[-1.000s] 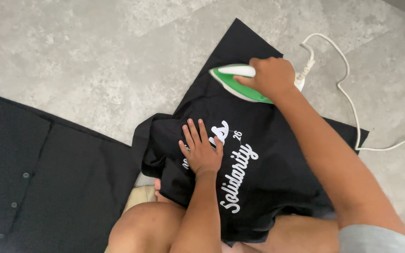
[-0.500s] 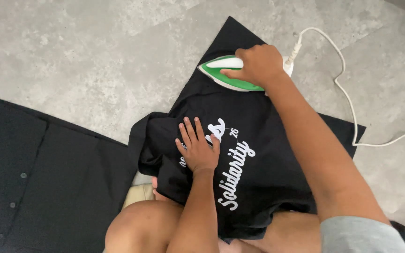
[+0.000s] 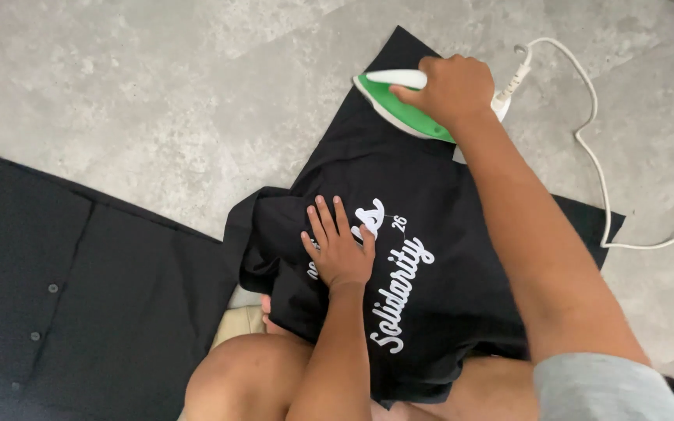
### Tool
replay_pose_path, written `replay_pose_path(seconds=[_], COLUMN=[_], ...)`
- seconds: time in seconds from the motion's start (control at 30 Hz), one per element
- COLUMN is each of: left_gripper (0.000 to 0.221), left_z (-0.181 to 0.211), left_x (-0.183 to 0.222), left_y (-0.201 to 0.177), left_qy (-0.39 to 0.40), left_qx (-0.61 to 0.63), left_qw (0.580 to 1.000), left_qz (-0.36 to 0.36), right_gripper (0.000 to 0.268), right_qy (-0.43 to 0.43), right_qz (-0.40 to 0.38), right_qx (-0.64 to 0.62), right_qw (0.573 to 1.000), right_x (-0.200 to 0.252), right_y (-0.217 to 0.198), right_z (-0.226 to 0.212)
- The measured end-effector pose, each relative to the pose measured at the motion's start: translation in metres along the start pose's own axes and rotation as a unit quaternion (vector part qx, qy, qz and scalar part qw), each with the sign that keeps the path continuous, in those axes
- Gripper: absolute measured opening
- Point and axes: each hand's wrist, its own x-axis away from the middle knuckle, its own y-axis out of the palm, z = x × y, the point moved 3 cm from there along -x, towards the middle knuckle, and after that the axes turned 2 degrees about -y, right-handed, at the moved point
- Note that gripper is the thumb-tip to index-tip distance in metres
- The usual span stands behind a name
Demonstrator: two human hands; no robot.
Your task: The person is sitting on the floor, smoothing out black printed shirts and using a steam iron to press them.
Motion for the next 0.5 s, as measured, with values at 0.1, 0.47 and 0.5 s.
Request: replay_pose_path(seconds=[0.1,0.47,0.5], left_gripper=[0.064,0.063,0.063], left_z=[-0.001,0.001,0.002], left_x=[0.002,-0.002,-0.002], left_y=[0.003,0.001,0.001], left_qy=[-0.004,0.002,0.006], left_qx=[-0.002,0.013,0.005], left_qw=[1.0,1.0,1.0], left_qz=[-0.003,-0.016,-0.011], right_gripper=[0.059,0.064,0.063], right_qy=[0.099,0.019,0.043], right_qz=[-0.021,-0.003,0.002], right_qx=[-0.082,-0.028,-0.044], right_qw=[0.991,0.999,0.998], right_x=[-0.008,-0.014,-0.017], right_y=[-0.01,0.002,0.005], right_z=[-0.012,0.001,-0.001])
